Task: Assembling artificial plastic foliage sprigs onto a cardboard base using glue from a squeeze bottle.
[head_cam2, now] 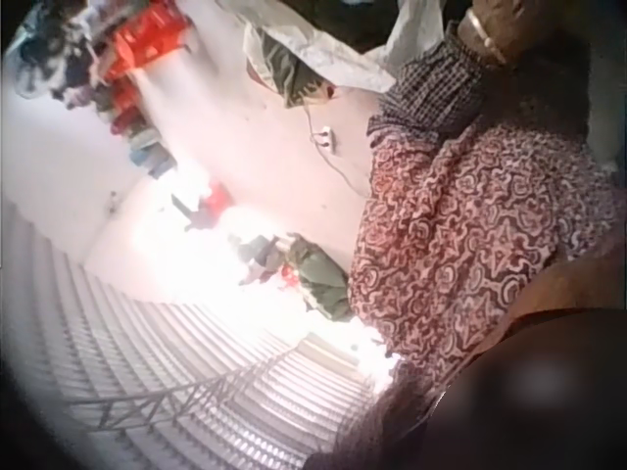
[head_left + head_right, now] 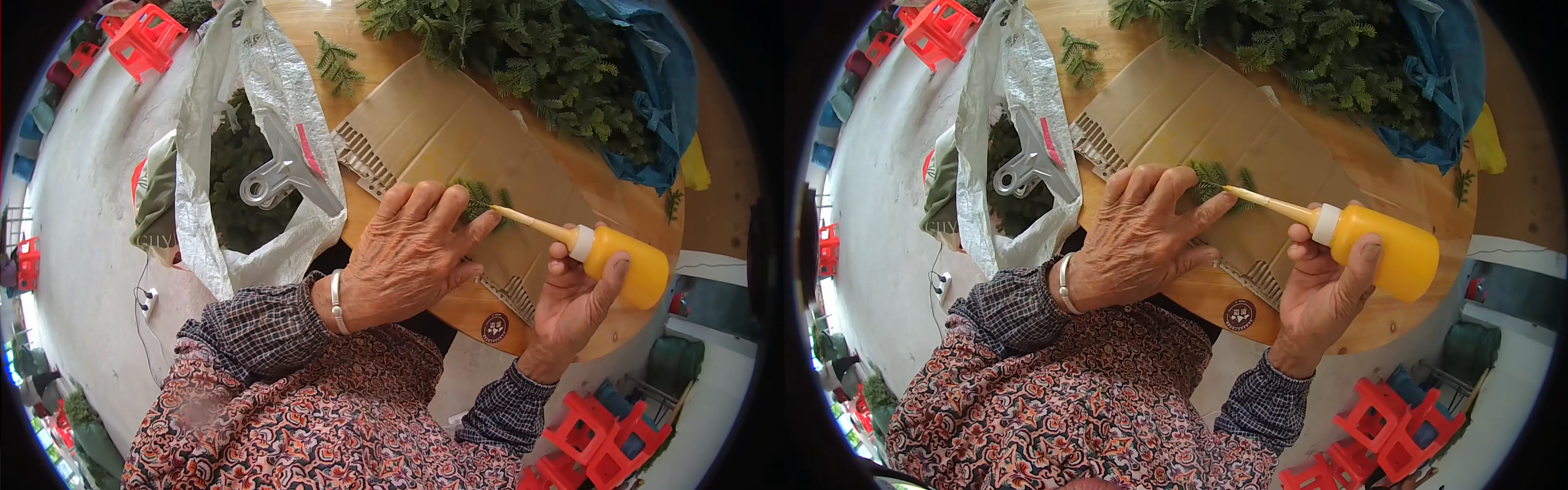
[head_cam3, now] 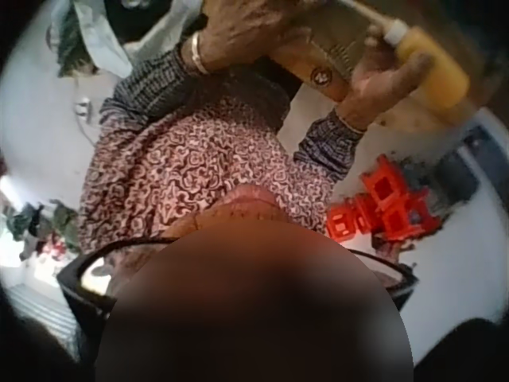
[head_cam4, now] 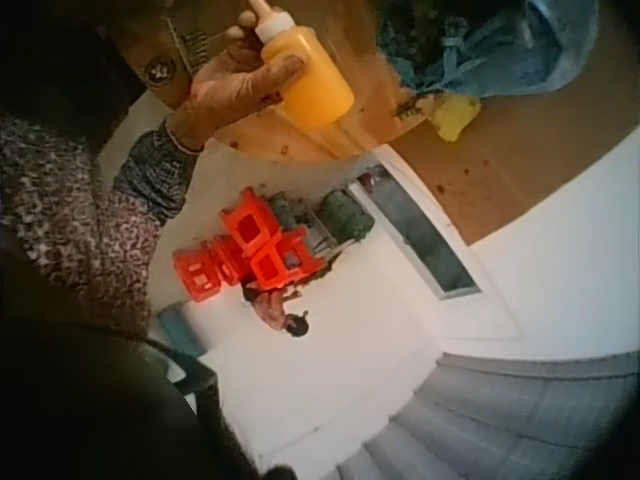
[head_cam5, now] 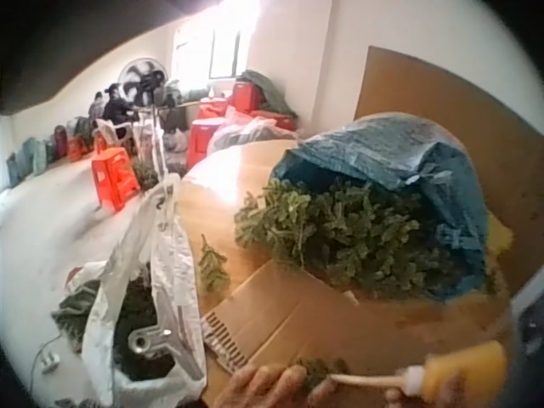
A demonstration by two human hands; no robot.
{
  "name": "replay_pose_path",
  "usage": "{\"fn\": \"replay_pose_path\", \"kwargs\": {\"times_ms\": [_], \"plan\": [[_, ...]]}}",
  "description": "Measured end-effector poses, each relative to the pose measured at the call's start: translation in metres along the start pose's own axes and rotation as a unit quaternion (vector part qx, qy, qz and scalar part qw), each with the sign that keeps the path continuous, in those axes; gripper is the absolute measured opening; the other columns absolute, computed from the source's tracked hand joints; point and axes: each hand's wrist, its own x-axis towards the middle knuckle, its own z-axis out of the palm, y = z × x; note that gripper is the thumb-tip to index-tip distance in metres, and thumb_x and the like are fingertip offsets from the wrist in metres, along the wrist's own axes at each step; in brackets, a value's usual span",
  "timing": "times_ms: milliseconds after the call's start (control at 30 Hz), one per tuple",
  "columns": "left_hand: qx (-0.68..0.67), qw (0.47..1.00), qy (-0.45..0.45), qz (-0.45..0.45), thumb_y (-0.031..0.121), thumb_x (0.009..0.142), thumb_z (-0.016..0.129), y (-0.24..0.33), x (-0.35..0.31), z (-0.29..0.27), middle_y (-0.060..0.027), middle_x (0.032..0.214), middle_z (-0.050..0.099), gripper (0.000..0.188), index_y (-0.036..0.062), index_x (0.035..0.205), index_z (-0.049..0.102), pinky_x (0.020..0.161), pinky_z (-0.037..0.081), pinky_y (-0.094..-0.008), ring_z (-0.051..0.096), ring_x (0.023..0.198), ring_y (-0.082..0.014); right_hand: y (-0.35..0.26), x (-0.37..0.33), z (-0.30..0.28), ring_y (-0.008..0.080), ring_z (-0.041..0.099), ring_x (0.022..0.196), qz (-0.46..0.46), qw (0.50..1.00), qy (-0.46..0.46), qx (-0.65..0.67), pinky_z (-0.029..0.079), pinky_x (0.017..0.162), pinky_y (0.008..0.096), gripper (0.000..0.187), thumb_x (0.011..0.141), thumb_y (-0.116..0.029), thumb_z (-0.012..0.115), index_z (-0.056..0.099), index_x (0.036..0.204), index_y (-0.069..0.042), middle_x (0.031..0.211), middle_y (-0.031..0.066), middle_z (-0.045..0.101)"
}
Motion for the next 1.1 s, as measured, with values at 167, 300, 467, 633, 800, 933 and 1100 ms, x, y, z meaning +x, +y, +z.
{"fn": "replay_pose_path", "kwargs": {"times_ms": [167, 300, 467, 633, 800, 933, 1100], "plan": [[-0.005, 1.000, 0.002, 0.000, 0.037, 0.070, 0.067, 0.001, 0.003, 0.003, -0.0073, 0.104, 0.041, 0.058, 0.0143, 0.121, 0.052, 0.082, 0.032, -0.0353, 0.041, 0.091, -0.0230, -0.001, 0.004, -0.002, 0.0175, 0.062, 0.067, -0.004, 1.000, 0.003, -0.015, 0.051, 0.055, 0.0177, 0.046, 0.092, -0.037, 0.058, 0.049, 0.120, -0.001, 0.097, 0.0185, 0.062], [-0.009, 1.000, -0.007, -0.001, 0.037, 0.072, 0.066, 0.002, 0.005, 0.004, -0.0073, 0.106, 0.041, 0.057, 0.0157, 0.122, 0.052, 0.083, 0.031, -0.0362, 0.041, 0.093, -0.0234, -0.004, 0.008, -0.008, 0.0173, 0.062, 0.067, -0.009, 1.000, 0.011, -0.027, 0.050, 0.055, 0.0172, 0.046, 0.092, -0.036, 0.058, 0.049, 0.119, -0.001, 0.097, 0.0185, 0.062], [-0.002, 1.000, -0.030, -0.007, 0.039, 0.076, 0.062, 0.005, 0.007, 0.004, -0.0075, 0.109, 0.041, 0.053, 0.0190, 0.125, 0.053, 0.087, 0.030, -0.0385, 0.040, 0.096, -0.0242, -0.010, 0.012, -0.017, 0.0171, 0.062, 0.067, -0.008, 0.999, 0.018, -0.027, 0.050, 0.055, 0.0171, 0.045, 0.091, -0.036, 0.058, 0.049, 0.118, 0.000, 0.097, 0.0185, 0.062], [-0.003, 1.000, -0.012, 0.002, 0.034, 0.070, 0.068, 0.009, 0.012, 0.006, -0.0073, 0.104, 0.041, 0.057, 0.0153, 0.121, 0.052, 0.083, 0.031, -0.0365, 0.041, 0.091, -0.0236, -0.013, 0.016, -0.026, 0.0171, 0.062, 0.067, -0.007, 0.999, 0.022, -0.027, 0.051, 0.054, 0.0172, 0.046, 0.091, -0.035, 0.059, 0.049, 0.118, 0.001, 0.096, 0.0185, 0.062], [-0.001, 1.000, -0.021, 0.003, 0.033, 0.070, 0.068, 0.010, 0.015, 0.006, -0.0073, 0.105, 0.040, 0.056, 0.0157, 0.121, 0.052, 0.085, 0.031, -0.0370, 0.041, 0.091, -0.0238, -0.014, 0.019, -0.029, 0.0172, 0.063, 0.067, -0.008, 0.999, 0.026, -0.016, 0.051, 0.054, 0.0172, 0.046, 0.091, -0.035, 0.059, 0.048, 0.118, 0.001, 0.096, 0.0183, 0.062], [0.004, 1.000, -0.022, 0.001, 0.033, 0.070, 0.068, 0.008, 0.015, 0.004, -0.0073, 0.105, 0.040, 0.056, 0.0159, 0.121, 0.053, 0.085, 0.031, -0.0370, 0.041, 0.091, -0.0239, -0.012, 0.023, -0.032, 0.0172, 0.062, 0.067, 0.008, 1.000, 0.025, 0.007, 0.051, 0.054, 0.0171, 0.046, 0.090, -0.035, 0.060, 0.048, 0.117, 0.001, 0.095, 0.0181, 0.062], [0.003, 0.999, -0.034, -0.011, 0.038, 0.074, 0.065, 0.009, 0.015, 0.006, -0.0075, 0.111, 0.040, 0.053, 0.0198, 0.123, 0.055, 0.088, 0.029, -0.0387, 0.039, 0.097, -0.0241, -0.012, 0.025, -0.036, 0.0174, 0.063, 0.067, 0.008, 0.999, 0.028, 0.015, 0.051, 0.053, 0.0170, 0.045, 0.090, -0.035, 0.061, 0.049, 0.116, 0.001, 0.095, 0.0179, 0.062]]}}
